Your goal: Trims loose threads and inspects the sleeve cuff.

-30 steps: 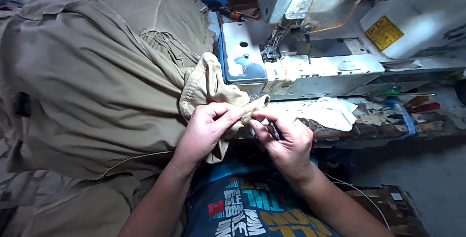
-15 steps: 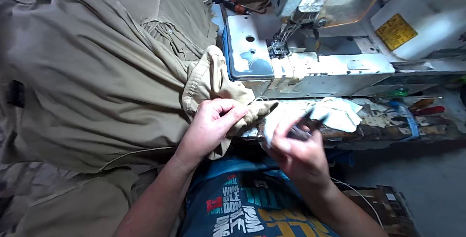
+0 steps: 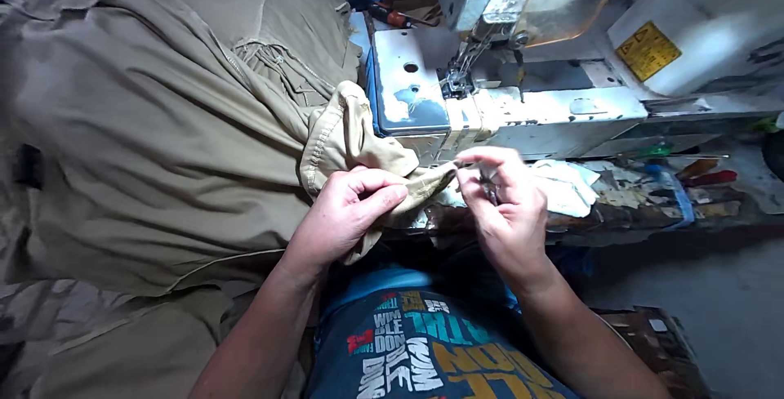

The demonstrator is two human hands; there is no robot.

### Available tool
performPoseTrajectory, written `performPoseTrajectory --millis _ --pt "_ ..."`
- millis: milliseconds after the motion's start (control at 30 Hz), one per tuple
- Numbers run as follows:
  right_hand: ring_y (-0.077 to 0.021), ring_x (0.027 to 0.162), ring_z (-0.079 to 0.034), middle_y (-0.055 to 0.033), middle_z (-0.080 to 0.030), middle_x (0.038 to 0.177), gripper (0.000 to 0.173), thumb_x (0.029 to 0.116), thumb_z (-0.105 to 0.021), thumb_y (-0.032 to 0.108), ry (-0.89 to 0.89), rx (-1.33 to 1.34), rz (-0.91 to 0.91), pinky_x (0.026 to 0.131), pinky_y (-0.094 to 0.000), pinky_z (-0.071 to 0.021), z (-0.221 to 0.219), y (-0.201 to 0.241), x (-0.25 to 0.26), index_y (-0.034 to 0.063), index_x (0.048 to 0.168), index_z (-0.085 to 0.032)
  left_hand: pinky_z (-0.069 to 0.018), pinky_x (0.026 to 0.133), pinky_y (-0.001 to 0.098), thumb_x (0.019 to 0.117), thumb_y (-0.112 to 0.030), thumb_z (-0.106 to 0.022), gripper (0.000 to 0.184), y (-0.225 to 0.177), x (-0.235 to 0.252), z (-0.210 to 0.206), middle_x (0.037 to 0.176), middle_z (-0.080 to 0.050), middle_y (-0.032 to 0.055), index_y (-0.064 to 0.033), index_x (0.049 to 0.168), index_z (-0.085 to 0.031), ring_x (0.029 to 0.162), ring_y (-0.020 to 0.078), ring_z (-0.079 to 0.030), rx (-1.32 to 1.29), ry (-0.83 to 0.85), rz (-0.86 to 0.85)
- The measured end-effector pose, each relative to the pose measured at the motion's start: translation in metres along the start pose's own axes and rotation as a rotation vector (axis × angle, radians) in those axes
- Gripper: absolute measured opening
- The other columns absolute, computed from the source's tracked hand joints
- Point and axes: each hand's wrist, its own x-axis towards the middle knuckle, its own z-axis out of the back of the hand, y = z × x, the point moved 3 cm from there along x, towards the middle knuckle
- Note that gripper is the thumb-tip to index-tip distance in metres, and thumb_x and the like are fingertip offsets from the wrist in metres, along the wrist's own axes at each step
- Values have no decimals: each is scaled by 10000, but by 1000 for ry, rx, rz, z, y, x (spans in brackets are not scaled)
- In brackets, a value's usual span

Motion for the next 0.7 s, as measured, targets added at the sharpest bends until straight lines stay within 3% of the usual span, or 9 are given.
performPoseTrajectory --millis 67,133,233,367,467,700 --pt "43 662 -511 37 -592 877 338 1016 -588 147 11 43 -34 606 -113 -454 5 6 -6 62 1340 -544 -536 688 194 963 -84 -613 187 0 0 0 838 -700 -18 -74 882 -781 783 46 -647 -16 2 2" --pt "32 677 -532 26 -624 938 270 1049 -553 161 15 113 -50 602 -131 -470 10 9 -11 61 1291 -617 -521 626 174 974 -79 -604 186 0 1 0 817 -690 -21 -78 883 -767 721 28 -630 -34 7 1" --pt "46 610 -504 60 -618 835 225 1068 -507 163 52 186 -107 547 -121 -443 13 7 -15 67 1178 -679 -508 585 160 977 -60 -588 193 -1 1 -1 785 -686 -27 -83 889 -758 667 16 -614 -50 -4 15" --pt "39 589 -501 65 -632 880 242 1086 -477 222 240 322 -231 519 -122 -430 4 7 -19 116 1251 -620 -489 559 149 978 -65 -604 163 -2 0 -3 737 -670 -37 -84 909 -750 626 6 -597 -3 -43 25" --pt "25 588 -556 47 -657 833 241 1086 -472 182 298 351 -240 501 -127 -472 -5 10 -22 63 1178 -660 -520 584 156 932 -78 -699 67 -2 0 -4 762 -705 -28 -81 926 -766 653 16 -632 6 -50 22" --pt "41 612 -565 24 -665 836 262 1079 -483 174 294 225 -162 541 -115 -484 -10 9 -25 21 1111 -694 -471 512 150 963 -79 -655 137 -4 3 -3 717 -684 -14 -73 892 -772 572 18 -580 -59 -46 57"
